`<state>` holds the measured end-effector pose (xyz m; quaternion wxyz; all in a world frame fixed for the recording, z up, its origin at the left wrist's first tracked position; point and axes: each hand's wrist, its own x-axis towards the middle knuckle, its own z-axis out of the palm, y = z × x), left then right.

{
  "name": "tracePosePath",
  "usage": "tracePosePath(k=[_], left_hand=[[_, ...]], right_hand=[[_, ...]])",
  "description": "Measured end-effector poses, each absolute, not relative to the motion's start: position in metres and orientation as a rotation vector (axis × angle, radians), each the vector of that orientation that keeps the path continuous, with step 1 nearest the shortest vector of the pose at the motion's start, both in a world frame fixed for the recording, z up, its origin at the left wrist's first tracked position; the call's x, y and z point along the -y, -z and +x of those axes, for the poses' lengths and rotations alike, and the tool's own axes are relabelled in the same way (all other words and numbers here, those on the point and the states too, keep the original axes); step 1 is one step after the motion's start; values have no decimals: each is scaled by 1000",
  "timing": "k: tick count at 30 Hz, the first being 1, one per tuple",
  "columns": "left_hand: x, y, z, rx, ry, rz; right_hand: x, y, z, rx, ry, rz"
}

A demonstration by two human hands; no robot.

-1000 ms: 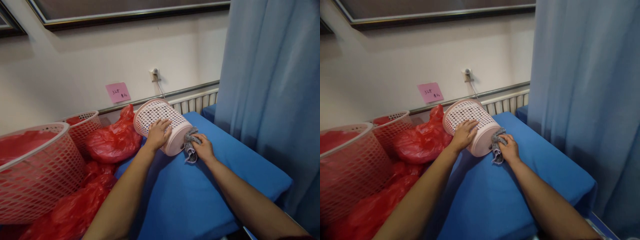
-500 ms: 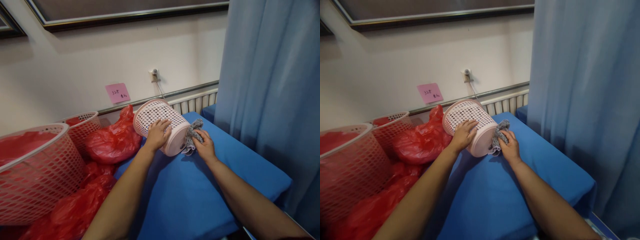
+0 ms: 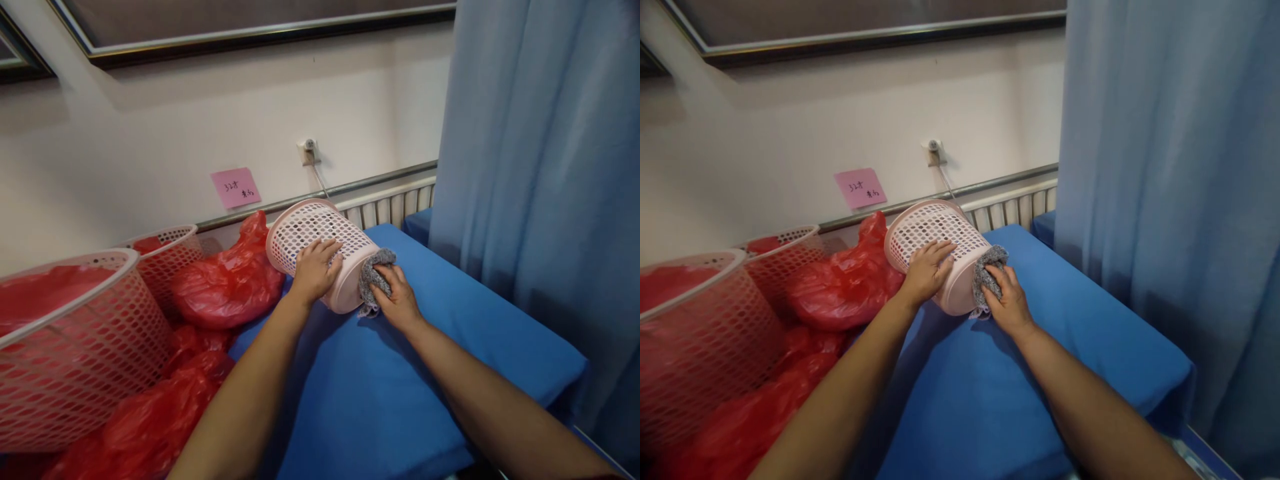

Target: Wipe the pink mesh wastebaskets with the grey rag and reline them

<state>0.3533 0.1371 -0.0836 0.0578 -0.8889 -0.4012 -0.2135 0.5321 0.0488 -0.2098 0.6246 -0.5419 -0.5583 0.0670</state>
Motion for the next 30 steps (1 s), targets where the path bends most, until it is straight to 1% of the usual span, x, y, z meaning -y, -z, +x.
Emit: tracePosePath(k=[5, 10, 15, 17, 19, 22, 24, 30], left_hand=[[-139, 85, 354, 1218, 645, -2684], [-138, 85, 354, 1226, 637, -2689], [-135, 84, 353, 1222, 654, -2689], [-135, 84, 353, 1232, 653, -2686], [-135, 84, 354, 1239, 647, -2684], [-134, 84, 355, 1235, 632, -2684], [-134, 84, 356, 1224, 629, -2684], [-134, 85, 355, 1236, 650, -2678]], right_hand=[[-53, 216, 531, 1177, -292, -1521], [-43, 205, 526, 1340, -117, -1301], [-22, 191, 509, 1808, -45, -1183], [-21, 191, 506, 1897, -26, -1139], [-26, 195, 507, 1774, 2, -1170], [-38, 201, 515, 1399, 18, -1297], [-42, 203, 520, 1313, 35, -1324], [-25, 196, 508, 1825, 103, -1088]])
